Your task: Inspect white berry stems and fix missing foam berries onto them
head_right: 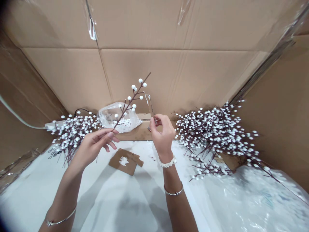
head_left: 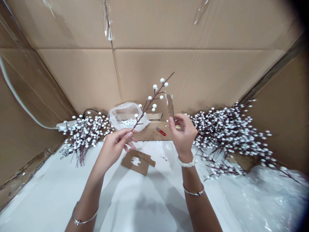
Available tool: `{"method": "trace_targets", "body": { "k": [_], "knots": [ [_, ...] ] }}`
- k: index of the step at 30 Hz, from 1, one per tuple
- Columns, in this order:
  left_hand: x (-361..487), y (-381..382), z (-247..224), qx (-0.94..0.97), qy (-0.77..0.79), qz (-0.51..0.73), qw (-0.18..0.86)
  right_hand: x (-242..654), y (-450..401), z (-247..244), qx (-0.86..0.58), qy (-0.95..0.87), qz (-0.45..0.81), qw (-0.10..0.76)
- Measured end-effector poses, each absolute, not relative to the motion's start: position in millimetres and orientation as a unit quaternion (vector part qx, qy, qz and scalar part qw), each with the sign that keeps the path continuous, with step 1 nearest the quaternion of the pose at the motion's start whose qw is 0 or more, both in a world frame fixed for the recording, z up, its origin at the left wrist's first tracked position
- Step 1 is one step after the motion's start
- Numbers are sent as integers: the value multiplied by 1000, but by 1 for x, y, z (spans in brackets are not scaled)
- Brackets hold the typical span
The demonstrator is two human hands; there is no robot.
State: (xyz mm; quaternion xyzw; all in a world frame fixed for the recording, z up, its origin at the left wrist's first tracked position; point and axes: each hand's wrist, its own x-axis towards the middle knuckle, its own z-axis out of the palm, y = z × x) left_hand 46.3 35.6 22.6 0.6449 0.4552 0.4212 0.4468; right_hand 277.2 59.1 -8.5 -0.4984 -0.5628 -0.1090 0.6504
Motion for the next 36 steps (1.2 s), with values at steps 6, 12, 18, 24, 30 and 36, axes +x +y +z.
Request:
{"method": "trace_targets", "body": {
  "k": [6,12,18,24,30,36],
  "knots": [
    [36,38,28,654,463,414,431,283,63,-10,-504,-521,-64,686],
    [26,35,31,693,477,370,394,293,66,-4,-452,-433,70,776],
    [27,31,30,722,486,322,371,297,67,-2,-446,-411,90,790],
    [28,29,29,736,483,311,358,294,66,-3,-442,-435,91,779],
    [28,28,34,731,497,293,365,293,64,-2,-452,-448,96,765],
    [28,29,34,729,498,295,365,294,64,-4,-458,-448,92,762]
  ]
}}
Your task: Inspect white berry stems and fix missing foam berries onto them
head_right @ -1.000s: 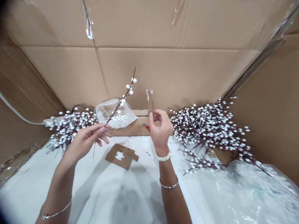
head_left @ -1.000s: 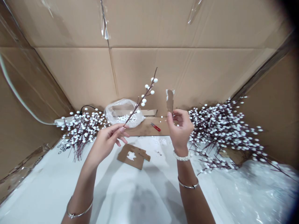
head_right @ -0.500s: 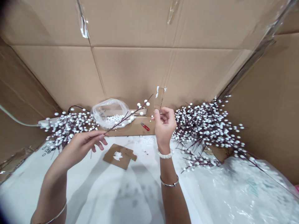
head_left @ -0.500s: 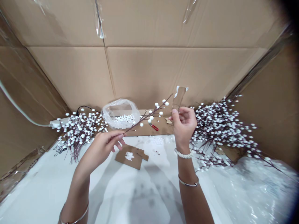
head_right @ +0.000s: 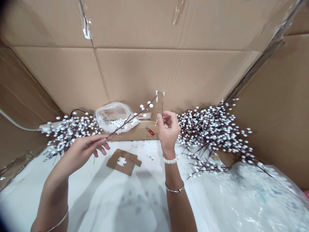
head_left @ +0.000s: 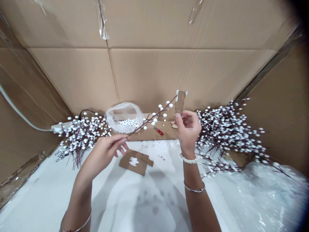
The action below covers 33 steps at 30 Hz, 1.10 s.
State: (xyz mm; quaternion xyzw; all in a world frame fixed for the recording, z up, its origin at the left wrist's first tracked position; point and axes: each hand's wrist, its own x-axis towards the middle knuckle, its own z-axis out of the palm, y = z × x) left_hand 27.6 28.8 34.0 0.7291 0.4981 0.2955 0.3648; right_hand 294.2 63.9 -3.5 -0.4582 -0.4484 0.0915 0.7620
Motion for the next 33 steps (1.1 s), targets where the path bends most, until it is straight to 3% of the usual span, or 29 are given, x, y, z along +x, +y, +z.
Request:
{"method": "trace_targets", "body": {
  "k": [33],
  "knots": [
    [25,29,32,715,501,335,355,293,66,-6,-460,-454,104,756]
  ]
}}
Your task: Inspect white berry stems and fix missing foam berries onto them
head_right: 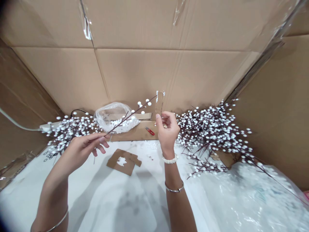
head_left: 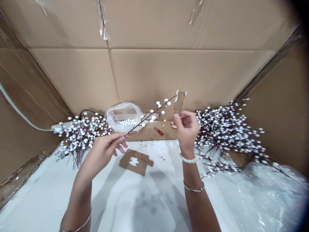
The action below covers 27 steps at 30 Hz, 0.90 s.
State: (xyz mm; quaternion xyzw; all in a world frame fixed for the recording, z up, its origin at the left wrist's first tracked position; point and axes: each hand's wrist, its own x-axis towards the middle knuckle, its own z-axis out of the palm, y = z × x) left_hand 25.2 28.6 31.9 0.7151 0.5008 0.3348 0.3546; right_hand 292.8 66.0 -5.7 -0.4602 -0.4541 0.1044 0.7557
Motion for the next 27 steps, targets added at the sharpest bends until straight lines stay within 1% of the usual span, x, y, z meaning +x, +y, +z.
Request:
{"method": "trace_targets", "body": {
  "k": [8,27],
  "knots": [
    [22,28,33,709,505,352,345,292,66,-7,-456,-457,116,755],
    [16,28,36,688,521,366,347,294,69,-11,-462,-482,99,737]
  ]
}}
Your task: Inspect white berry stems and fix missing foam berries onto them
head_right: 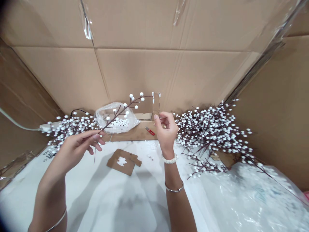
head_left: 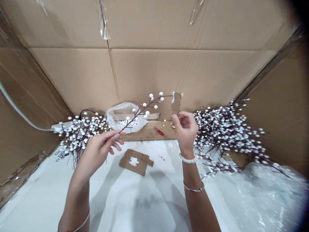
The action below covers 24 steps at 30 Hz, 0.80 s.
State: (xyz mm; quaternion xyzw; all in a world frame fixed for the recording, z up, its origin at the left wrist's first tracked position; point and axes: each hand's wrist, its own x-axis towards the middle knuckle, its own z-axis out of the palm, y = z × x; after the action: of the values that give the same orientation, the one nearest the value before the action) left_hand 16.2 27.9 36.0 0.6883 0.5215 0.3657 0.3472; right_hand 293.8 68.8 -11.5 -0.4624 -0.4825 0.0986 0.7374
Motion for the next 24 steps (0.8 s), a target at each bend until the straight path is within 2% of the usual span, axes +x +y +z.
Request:
{"method": "trace_targets", "body": {
  "k": [17,24],
  "knots": [
    [9,29,35,682,522,382,341,294,69,-13,-475,-486,98,727],
    [5,30,35,681,522,385,342,292,71,-11,-468,-459,146,741]
  ]
}}
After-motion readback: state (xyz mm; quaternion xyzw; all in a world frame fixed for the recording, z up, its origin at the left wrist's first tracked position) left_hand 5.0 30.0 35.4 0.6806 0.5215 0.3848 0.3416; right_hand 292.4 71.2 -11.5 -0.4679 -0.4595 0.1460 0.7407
